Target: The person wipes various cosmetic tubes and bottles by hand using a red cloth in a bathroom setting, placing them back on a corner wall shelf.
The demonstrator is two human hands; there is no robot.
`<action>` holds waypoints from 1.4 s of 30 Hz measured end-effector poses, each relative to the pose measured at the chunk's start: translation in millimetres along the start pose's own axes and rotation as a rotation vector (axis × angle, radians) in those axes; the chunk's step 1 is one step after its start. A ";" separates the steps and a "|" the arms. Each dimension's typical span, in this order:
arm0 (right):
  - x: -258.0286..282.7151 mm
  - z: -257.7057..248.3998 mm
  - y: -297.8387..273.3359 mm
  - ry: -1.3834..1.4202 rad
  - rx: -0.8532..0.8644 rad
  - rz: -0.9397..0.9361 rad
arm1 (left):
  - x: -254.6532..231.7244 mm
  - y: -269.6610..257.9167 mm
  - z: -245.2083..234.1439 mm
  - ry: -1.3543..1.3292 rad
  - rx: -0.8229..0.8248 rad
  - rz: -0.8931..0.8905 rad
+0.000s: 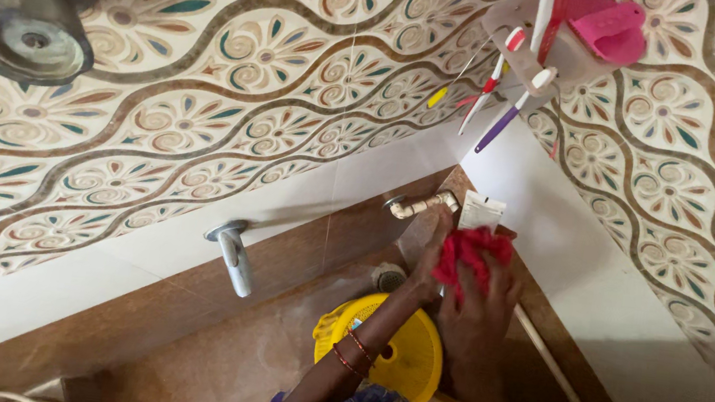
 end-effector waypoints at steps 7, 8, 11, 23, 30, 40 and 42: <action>-20.9 8.1 19.0 0.034 -0.063 0.115 | -7.7 -6.9 32.1 0.122 -0.058 -0.014; -28.6 11.8 33.0 0.050 -0.063 0.150 | -7.2 -9.6 32.7 0.221 -0.172 0.024; -33.2 15.1 46.0 0.089 -0.035 0.193 | -15.5 -10.7 32.4 0.212 -0.170 0.095; -1.0 4.8 18.9 0.143 -0.056 0.168 | -20.9 -13.4 25.2 0.285 -0.055 0.206; -19.3 20.5 -7.9 0.305 -0.007 0.302 | -42.6 -24.0 56.1 0.299 -0.378 0.388; -49.4 35.1 -72.1 0.579 0.111 0.216 | -27.0 -4.1 -9.8 0.642 -0.387 0.045; -47.3 31.9 -65.5 0.738 -0.080 0.762 | -23.5 -3.0 -14.4 0.801 -0.417 0.186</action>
Point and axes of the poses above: each hand's wrist, its own y-axis towards the middle knuckle, its own z-axis out of the palm, x = y × z, the point moved 3 cm from there along y, towards the middle knuckle, and after that the axes turned 8 degrees about -x, right-handed, at the moved point
